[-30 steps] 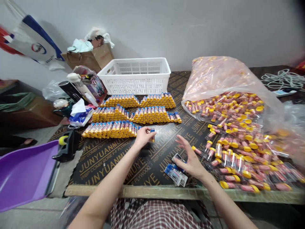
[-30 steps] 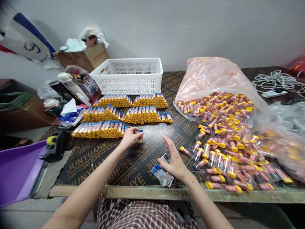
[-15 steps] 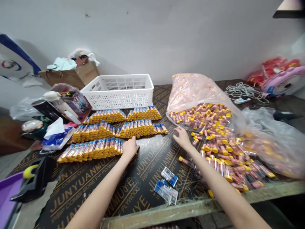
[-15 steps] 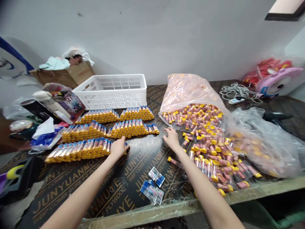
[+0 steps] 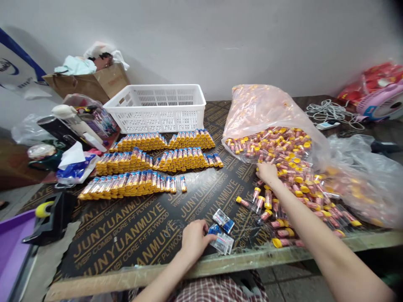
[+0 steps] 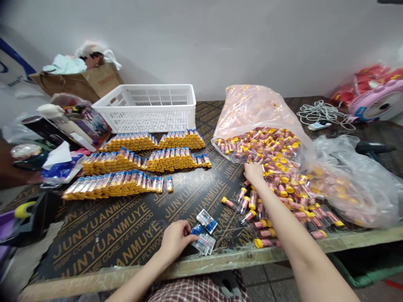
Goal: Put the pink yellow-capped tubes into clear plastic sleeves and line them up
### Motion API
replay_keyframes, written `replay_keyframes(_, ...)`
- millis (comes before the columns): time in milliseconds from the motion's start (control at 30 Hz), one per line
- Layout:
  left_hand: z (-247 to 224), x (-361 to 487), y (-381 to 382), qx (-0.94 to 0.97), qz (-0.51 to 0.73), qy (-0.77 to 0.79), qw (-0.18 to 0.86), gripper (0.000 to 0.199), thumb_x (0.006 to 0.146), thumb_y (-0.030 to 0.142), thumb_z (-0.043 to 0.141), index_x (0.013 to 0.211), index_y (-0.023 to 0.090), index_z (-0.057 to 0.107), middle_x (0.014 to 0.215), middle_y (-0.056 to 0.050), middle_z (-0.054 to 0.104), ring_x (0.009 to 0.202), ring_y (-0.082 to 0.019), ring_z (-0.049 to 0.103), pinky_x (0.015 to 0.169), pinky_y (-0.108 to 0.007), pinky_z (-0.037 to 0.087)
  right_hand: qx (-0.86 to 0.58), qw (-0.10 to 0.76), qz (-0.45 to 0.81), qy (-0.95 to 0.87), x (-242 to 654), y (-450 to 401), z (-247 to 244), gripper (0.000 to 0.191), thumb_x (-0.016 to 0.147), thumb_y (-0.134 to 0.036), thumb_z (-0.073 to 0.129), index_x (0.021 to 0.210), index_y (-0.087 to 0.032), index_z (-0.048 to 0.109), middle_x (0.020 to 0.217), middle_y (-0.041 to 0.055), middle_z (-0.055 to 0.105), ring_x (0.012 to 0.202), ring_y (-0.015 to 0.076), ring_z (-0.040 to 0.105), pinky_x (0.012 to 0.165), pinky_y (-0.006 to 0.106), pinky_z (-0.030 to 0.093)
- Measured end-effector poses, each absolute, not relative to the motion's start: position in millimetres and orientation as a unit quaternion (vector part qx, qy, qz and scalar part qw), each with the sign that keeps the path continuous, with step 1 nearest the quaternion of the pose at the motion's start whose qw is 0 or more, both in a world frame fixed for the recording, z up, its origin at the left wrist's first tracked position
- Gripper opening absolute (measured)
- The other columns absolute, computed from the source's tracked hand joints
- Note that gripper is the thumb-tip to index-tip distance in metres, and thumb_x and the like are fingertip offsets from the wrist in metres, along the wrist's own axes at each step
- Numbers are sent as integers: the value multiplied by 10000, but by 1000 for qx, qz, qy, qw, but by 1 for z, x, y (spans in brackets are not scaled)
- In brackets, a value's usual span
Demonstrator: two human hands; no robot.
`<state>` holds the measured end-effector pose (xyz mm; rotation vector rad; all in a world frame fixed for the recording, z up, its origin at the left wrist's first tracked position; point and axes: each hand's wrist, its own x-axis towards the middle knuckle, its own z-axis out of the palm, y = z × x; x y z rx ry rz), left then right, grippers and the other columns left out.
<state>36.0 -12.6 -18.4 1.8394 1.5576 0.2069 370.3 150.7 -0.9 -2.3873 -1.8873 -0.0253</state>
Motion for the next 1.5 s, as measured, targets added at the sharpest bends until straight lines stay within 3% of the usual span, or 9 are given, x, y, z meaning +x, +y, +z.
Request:
replay_keyframes(133,-24,38,-20,688,115,624,352,88,710,268,656,670,203,612,706,16,640,680,-135,555,609,-227,308,-761,137,-7,-634,356,138,11,194,746,-194,505,886,-98,601,906,186,639,898,288,568,759,375,409)
replay_keyframes(300,-23,35,-19,692,128,613,360,81,748,234,613,674,199,618,729,4,650,707,-142,561,631,-233,319,-707,246,48,-661,306,96,19,303,854,-265,406,1118,-163,515,898,71,669,768,177,618,706,283,461)
replay_keyframes(500,-24,30,-19,712,150,590,350,103,766,213,582,676,201,630,711,-8,652,688,-144,566,645,-242,338,-573,442,358,-590,244,37,11,252,829,-372,520,995,-189,567,849,49,696,804,186,653,720,295,495)
replay_keyframes(633,-21,29,-14,695,215,587,355,67,694,189,628,632,189,603,673,-1,621,669,-141,544,634,-244,350,-560,478,431,-522,222,18,5,279,741,-404,640,907,-181,608,826,51,683,755,189,644,698,308,516)
replay_keyframes(800,-14,25,2,506,353,560,553,125,642,222,621,618,177,508,545,43,525,516,-101,488,544,-220,377,-528,526,492,-450,209,5,4,305,692,-381,703,914,-191,615,893,60,687,801,205,655,766,366,540)
replay_keyframes(900,-10,20,14,354,416,533,646,228,556,203,674,658,184,472,472,85,482,433,-79,455,492,-202,372,-527,540,483,-445,203,-3,6,308,708,-376,694,943,-192,619,912,67,687,827,220,659,787,396,543)
replay_keyframes(1033,-6,13,25,270,471,525,656,295,445,114,738,692,141,580,540,45,581,479,-66,496,512,-181,381,-557,534,406,-490,197,-14,9,263,747,-351,661,965,-205,640,905,57,671,785,193,640,728,342,550)
replay_keyframes(1233,-2,9,30,189,491,504,685,293,477,296,819,659,109,686,672,-39,663,590,-83,557,564,-183,418,-551,538,325,-549,188,-23,11,206,798,-267,609,1000,-236,635,985,60,630,822,178,607,731,321,532)
replay_keyframes(1500,-4,7,30,166,511,529,657,365,434,413,829,600,114,699,592,-33,654,523,-78,522,530,-188,396,-546,522,250,-606,183,-28,12,235,800,-194,586,1019,-261,637,1034,68,633,938,229,610,780,389,527)
